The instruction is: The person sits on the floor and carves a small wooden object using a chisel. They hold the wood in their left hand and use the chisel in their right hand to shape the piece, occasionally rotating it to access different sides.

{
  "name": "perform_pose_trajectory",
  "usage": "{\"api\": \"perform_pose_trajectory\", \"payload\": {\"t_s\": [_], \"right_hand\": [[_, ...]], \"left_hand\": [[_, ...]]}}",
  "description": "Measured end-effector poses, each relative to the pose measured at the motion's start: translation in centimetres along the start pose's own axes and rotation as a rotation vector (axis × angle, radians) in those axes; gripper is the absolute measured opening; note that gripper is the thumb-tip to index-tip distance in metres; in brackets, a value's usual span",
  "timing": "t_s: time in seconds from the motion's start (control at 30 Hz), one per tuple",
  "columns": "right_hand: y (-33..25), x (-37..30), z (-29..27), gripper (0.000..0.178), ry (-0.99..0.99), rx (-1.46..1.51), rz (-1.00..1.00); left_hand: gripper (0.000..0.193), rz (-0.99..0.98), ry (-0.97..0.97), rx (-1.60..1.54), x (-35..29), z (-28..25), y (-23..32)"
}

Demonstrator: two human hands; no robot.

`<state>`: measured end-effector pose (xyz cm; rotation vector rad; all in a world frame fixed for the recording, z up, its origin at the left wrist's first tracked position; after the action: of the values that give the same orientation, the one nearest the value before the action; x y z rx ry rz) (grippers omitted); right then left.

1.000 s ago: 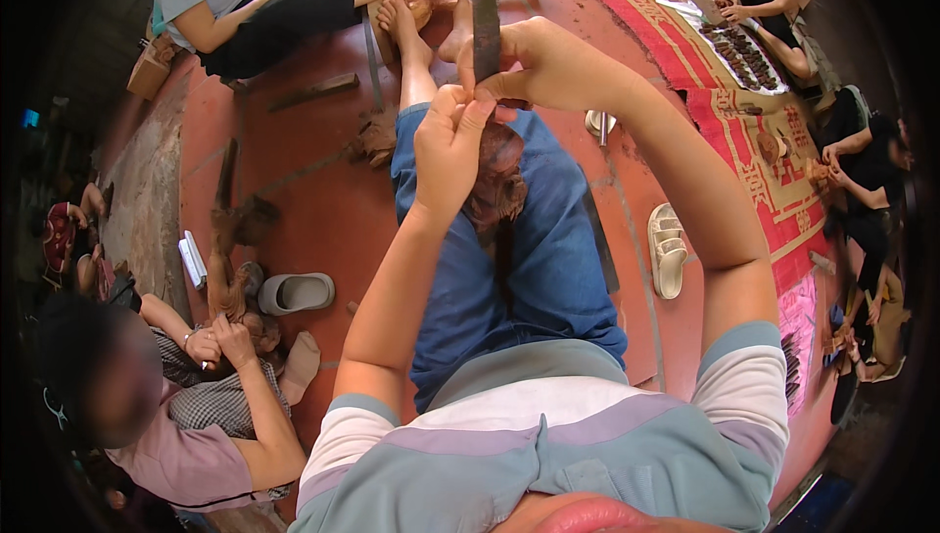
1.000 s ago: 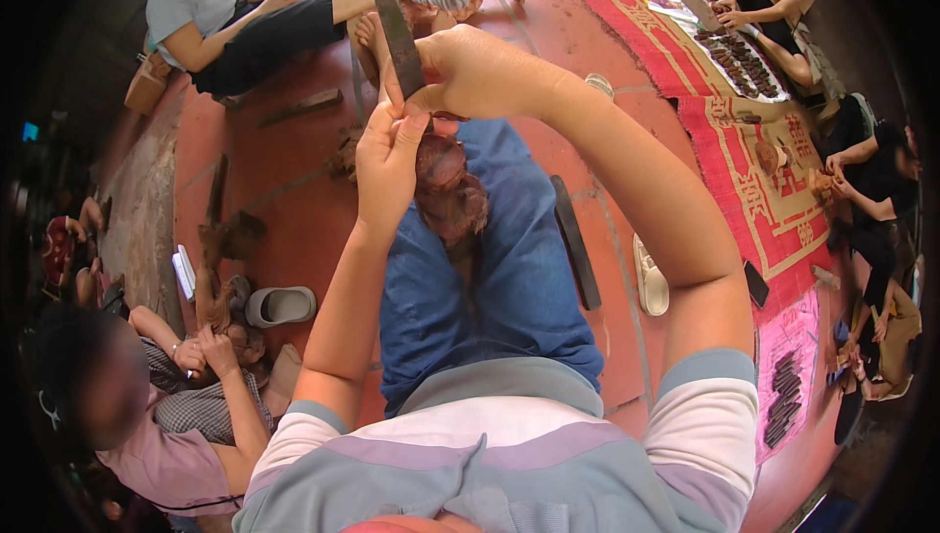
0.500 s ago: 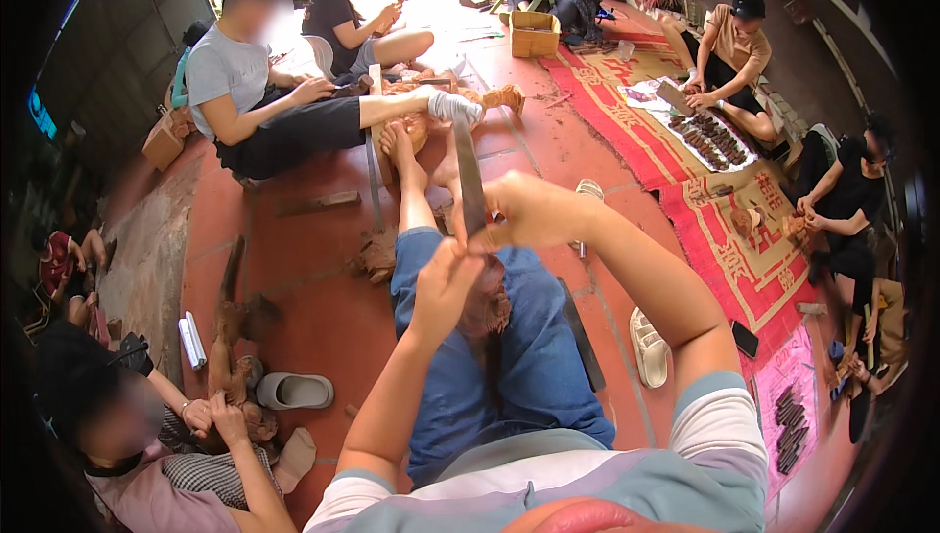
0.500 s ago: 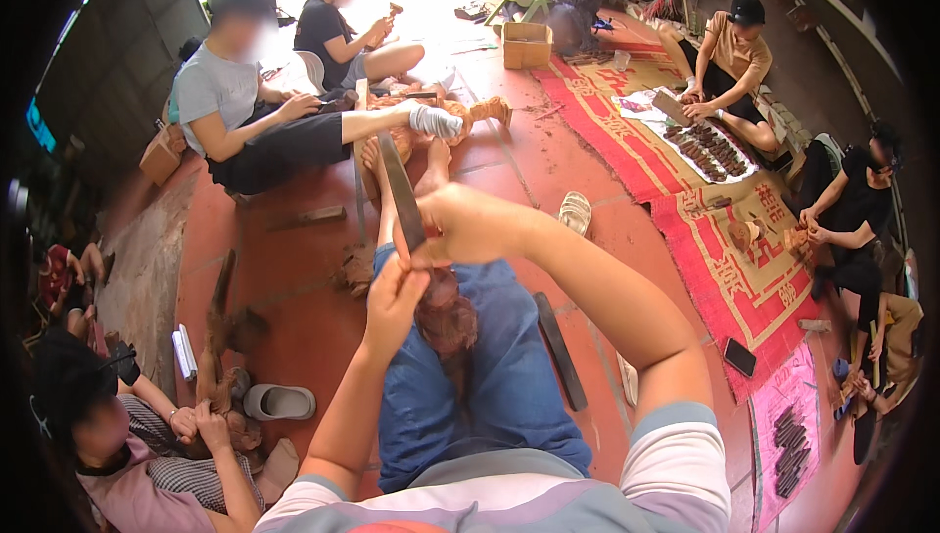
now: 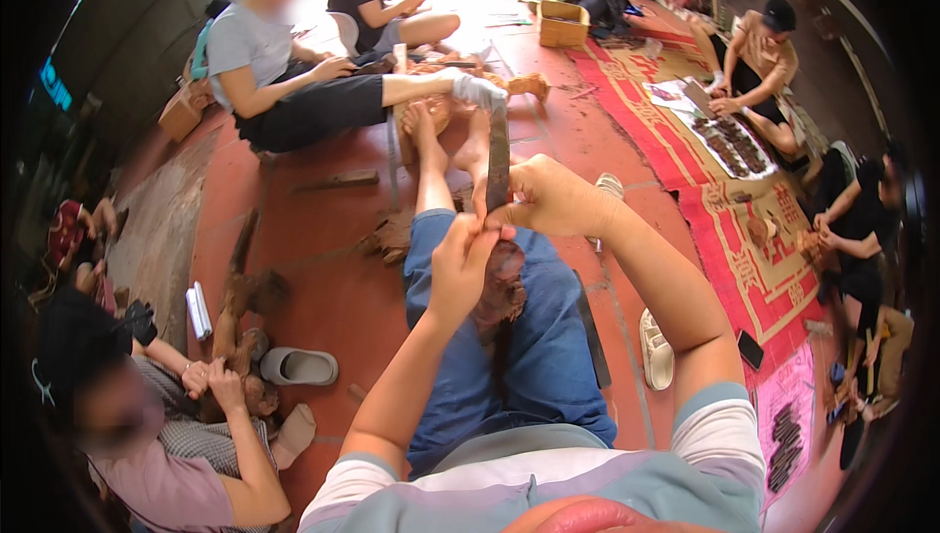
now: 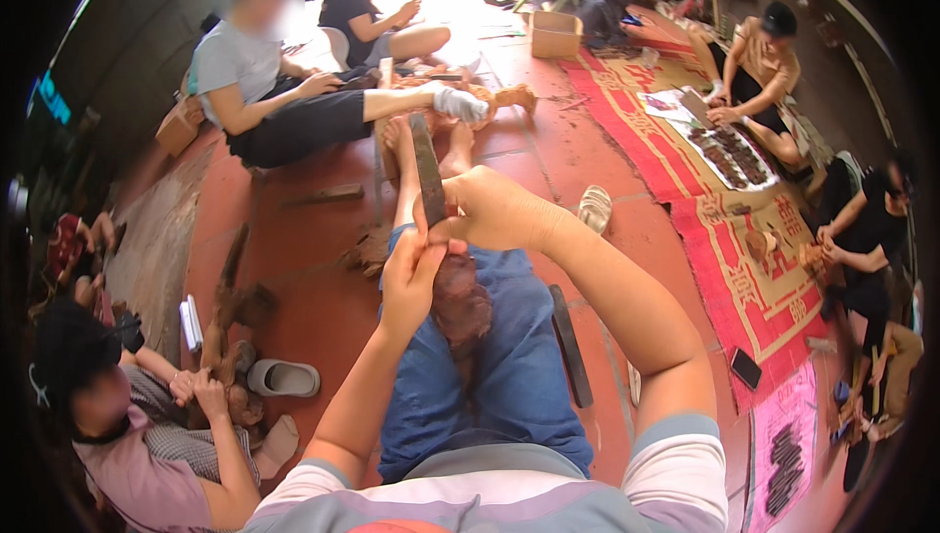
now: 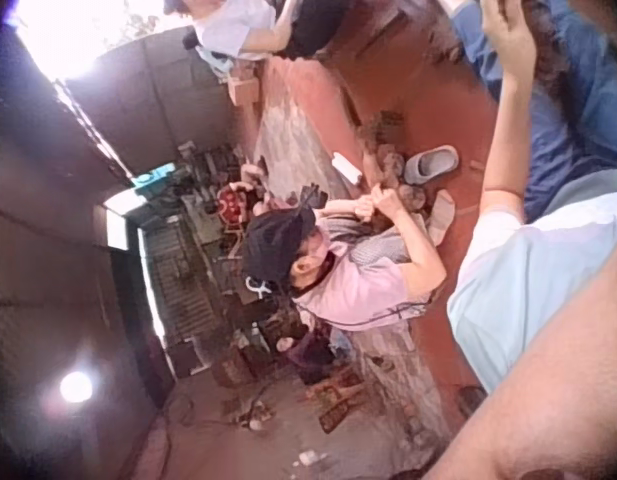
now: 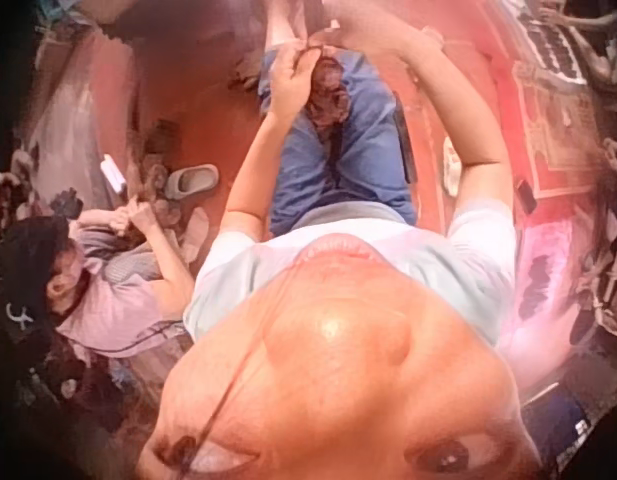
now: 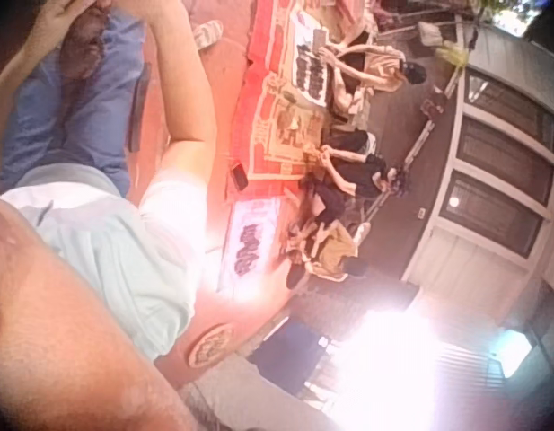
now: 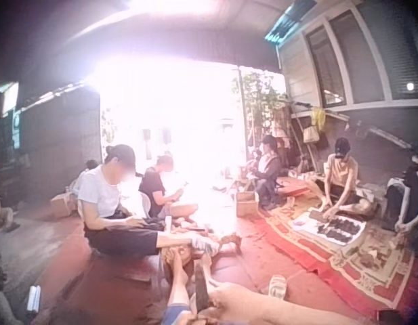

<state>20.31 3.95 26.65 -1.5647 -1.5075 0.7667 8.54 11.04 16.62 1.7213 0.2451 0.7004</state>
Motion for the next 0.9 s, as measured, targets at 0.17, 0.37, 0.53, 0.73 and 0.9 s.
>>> {"api": "perform_pose_trajectory", "payload": {"t_s": [0.17,0.37,0.53,0.73,0.9], "right_hand": [[-1.1,-0.9,1.0,0.016,0.027,0.042,-0.13],[-1.4,-0.5,0.2,0.015,0.145,-0.015,-0.133],[-1.8,-3.0,2.1,0.015,0.058,-0.004,-0.225],[-1.4,-2.4,0.8,0.013,0.144,-0.122,-0.175],[-0.6,-4.0,1.4,0.017,0.115,-0.016,-0.235]], "left_hand": [[0.009,0.194,-0.099,0.031,-1.5,-1.0,-0.2],[0.005,0.027,0.007,0.021,0.2,-0.1,-0.1],[0.011,0.212,-0.07,0.068,-1.4,-0.7,-1.0],[0.011,-0.035,-0.059,-0.236,0.9,0.7,-1.1],[0.006,0.392,0.026,0.204,-1.4,0.1,-0.4]]}}
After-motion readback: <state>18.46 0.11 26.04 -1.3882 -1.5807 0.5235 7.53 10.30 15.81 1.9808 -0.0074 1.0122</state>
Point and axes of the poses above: each hand's wrist, its own x-axis towards the middle knuckle, its own z-axis out of the palm, y = z × x, the point moved 4 cm from there along x, towards the middle knuckle, and after that the axes turned 13 degrees about x, right-handed, at the moved point
